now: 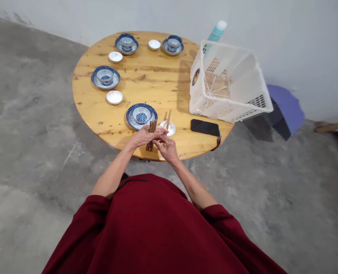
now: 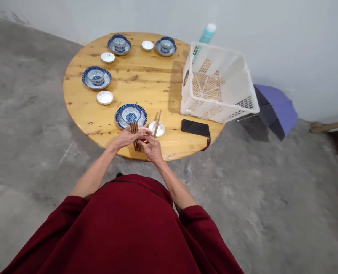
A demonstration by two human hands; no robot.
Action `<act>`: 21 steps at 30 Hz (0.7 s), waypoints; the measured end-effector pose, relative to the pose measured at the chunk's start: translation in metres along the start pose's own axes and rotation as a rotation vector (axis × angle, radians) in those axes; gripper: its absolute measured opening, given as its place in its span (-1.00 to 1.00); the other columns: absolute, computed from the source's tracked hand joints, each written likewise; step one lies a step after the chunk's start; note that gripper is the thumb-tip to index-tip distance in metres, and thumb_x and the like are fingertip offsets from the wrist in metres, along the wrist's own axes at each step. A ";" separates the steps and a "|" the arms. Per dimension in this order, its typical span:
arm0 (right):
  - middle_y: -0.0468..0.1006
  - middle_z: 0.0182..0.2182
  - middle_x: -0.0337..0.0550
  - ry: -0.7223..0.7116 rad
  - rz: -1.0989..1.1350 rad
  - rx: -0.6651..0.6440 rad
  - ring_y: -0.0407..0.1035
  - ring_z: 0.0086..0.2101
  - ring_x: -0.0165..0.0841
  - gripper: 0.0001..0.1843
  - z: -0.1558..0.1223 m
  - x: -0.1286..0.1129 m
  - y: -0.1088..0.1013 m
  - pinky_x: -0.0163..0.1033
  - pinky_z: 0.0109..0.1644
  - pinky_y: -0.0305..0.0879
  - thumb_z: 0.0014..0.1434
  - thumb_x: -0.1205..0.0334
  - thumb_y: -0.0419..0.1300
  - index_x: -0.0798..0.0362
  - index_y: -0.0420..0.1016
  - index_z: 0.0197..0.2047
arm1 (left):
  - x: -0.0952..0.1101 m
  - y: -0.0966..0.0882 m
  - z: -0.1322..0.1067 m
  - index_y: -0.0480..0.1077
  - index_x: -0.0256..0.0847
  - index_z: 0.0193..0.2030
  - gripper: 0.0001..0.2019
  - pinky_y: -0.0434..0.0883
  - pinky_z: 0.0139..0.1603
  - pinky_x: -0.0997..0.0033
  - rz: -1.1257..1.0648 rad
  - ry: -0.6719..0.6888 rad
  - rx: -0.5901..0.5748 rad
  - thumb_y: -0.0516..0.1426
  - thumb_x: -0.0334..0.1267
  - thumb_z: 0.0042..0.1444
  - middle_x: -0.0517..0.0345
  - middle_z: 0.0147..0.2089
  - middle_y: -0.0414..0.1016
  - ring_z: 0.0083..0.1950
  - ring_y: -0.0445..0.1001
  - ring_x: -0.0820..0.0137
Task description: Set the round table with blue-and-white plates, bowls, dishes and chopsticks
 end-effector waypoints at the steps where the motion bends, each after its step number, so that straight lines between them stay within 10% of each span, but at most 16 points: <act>1: 0.68 -0.30 -0.13 -0.003 -0.005 -0.002 0.53 -0.27 -0.23 -0.78 0.001 0.000 0.000 -0.12 -0.11 0.47 0.14 0.00 0.27 -0.06 0.65 -0.29 | 0.001 -0.001 0.000 0.63 -0.33 -0.15 -0.42 0.54 -0.03 0.32 0.005 -0.003 -0.001 0.29 0.25 0.08 -0.10 -0.10 0.67 -0.08 0.62 0.23; 21: 0.49 -0.46 -0.21 -0.168 -0.118 -0.114 0.33 -0.41 -0.34 -0.86 0.017 0.019 0.000 -0.25 -0.31 0.26 0.21 0.17 0.26 0.06 0.56 -0.28 | 0.026 0.000 0.002 0.63 -0.30 0.05 -0.37 0.44 0.29 0.15 0.286 0.001 -0.103 0.08 0.26 0.29 -0.12 0.14 0.63 0.18 0.55 0.09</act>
Point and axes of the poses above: each hand's wrist, its own z-axis towards the middle knuckle, its own y-axis out of the palm, x = y × z, the point moved 2 cm from there along z, towards the middle knuckle
